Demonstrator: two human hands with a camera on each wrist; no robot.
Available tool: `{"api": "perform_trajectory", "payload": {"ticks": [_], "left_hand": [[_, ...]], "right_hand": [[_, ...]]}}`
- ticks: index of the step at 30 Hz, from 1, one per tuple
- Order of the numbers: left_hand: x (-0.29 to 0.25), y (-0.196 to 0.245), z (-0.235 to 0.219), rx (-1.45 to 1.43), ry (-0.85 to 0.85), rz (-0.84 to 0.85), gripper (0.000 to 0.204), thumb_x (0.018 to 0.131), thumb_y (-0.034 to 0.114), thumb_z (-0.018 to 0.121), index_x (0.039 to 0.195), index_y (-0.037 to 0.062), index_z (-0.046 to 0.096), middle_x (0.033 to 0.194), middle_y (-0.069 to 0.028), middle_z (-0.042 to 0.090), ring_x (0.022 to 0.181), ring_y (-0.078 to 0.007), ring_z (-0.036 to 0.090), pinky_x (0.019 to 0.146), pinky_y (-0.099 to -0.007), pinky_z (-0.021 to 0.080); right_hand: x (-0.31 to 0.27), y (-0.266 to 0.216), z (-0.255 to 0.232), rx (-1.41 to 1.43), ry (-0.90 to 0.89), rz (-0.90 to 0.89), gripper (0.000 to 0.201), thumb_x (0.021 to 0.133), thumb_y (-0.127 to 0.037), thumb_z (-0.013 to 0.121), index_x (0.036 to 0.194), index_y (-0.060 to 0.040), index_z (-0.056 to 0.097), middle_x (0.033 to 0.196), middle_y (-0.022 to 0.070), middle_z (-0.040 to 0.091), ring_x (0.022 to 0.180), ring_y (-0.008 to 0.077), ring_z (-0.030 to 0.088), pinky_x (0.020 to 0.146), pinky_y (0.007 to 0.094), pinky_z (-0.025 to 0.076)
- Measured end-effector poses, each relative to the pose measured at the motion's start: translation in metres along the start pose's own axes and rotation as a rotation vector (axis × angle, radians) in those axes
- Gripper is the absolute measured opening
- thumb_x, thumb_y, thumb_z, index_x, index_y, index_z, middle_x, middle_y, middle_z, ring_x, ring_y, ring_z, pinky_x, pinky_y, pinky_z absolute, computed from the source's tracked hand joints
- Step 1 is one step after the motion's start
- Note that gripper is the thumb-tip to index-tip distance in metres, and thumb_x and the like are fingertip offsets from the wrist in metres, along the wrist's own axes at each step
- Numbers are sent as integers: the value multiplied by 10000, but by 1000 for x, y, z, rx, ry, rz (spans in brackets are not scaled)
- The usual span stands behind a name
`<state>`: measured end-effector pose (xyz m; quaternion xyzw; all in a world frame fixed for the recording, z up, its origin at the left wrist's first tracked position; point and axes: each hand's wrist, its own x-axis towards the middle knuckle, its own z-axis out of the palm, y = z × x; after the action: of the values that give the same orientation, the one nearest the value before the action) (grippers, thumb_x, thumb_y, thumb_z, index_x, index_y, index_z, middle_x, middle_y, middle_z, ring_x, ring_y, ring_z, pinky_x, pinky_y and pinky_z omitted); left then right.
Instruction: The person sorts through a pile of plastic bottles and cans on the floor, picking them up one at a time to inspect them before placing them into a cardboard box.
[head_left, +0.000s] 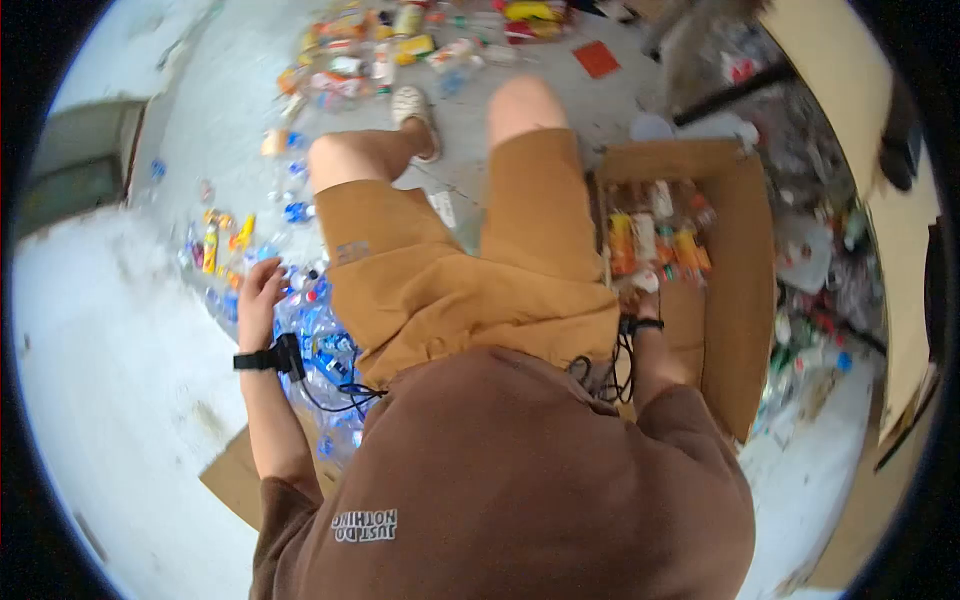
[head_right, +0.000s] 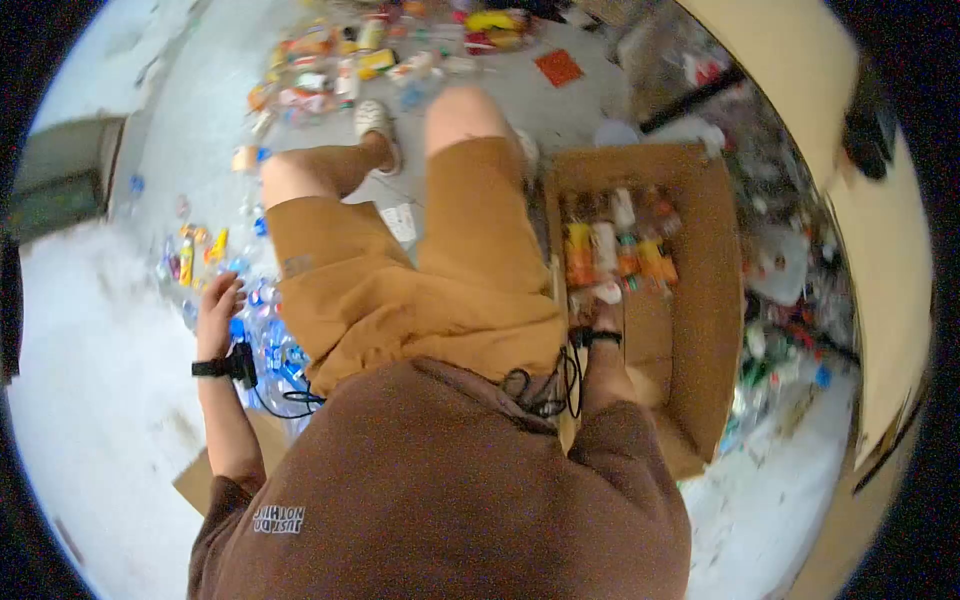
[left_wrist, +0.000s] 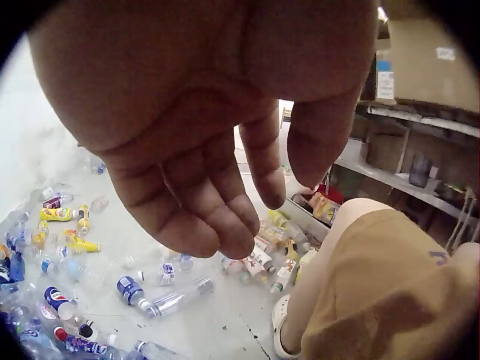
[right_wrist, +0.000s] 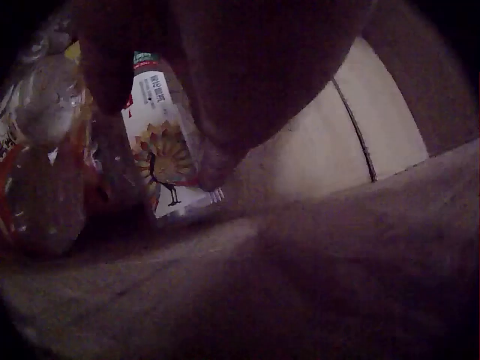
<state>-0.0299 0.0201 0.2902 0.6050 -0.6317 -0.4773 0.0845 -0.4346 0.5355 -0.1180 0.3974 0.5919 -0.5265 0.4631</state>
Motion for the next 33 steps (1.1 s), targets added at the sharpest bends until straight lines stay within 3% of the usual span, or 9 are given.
{"api": "perform_trajectory", "payload": {"ticks": [7,13,17,19,21,23,24,27,33], "left_hand": [[8,-23,8,-22,1,-11,286,865,163,552,1116,27,562,931,-67,620,802,-137,596,680,-257,467],[19,-86,8,-92,-7,-72,287,872,177,543,1125,43,553,946,-38,604,812,-127,577,699,-256,462],[12,-131,24,-193,91,-156,274,824,116,538,1079,25,581,864,-65,625,734,-128,584,622,-267,469],[13,-161,33,-243,97,-216,273,813,121,550,1064,21,585,840,-69,624,702,-130,585,602,-271,470],[14,-185,42,-230,99,-249,278,802,125,562,1057,18,588,812,-66,621,663,-127,578,577,-271,466],[12,-199,53,-324,28,-342,314,828,171,548,1115,44,559,882,-40,593,747,-133,573,648,-262,467],[14,-206,61,-371,69,-327,280,791,120,561,1046,7,591,789,-69,609,638,-123,563,548,-260,456],[19,-232,75,-343,78,-345,277,786,123,560,1034,6,596,781,-73,608,632,-124,561,543,-260,455],[25,-284,85,-337,105,-496,325,764,157,566,1050,9,603,834,-105,644,700,-173,616,605,-292,488]], "right_hand": [[-57,-27,24,-274,140,-21,344,926,-231,399,1176,-25,513,1011,108,573,757,197,551,588,302,473],[-39,-83,19,-573,30,-259,447,943,-353,352,1210,-27,503,1036,125,566,718,196,545,543,308,456],[-29,-129,10,-154,-749,60,235,906,-271,436,915,-61,541,889,80,561,750,190,540,642,323,467],[-34,-140,11,-52,-913,161,212,896,-251,457,841,-70,551,853,69,560,758,188,539,667,327,470],[-50,-153,18,-386,-427,0,186,893,-232,464,828,-76,543,848,63,568,776,215,560,688,359,483],[-53,-156,16,-447,-381,-56,175,889,-225,485,903,-66,556,914,76,582,831,224,568,717,367,490],[-53,-155,15,-490,-345,-116,197,886,-219,506,978,-57,569,979,89,596,886,233,577,745,375,496],[-52,-150,15,-709,-35,-355,364,896,-231,521,1201,-34,514,1139,116,584,1032,240,565,830,378,492],[-94,-167,53,-777,-63,-331,395,898,-260,522,1224,-39,487,1161,107,565,1053,233,548,841,371,482]]}}
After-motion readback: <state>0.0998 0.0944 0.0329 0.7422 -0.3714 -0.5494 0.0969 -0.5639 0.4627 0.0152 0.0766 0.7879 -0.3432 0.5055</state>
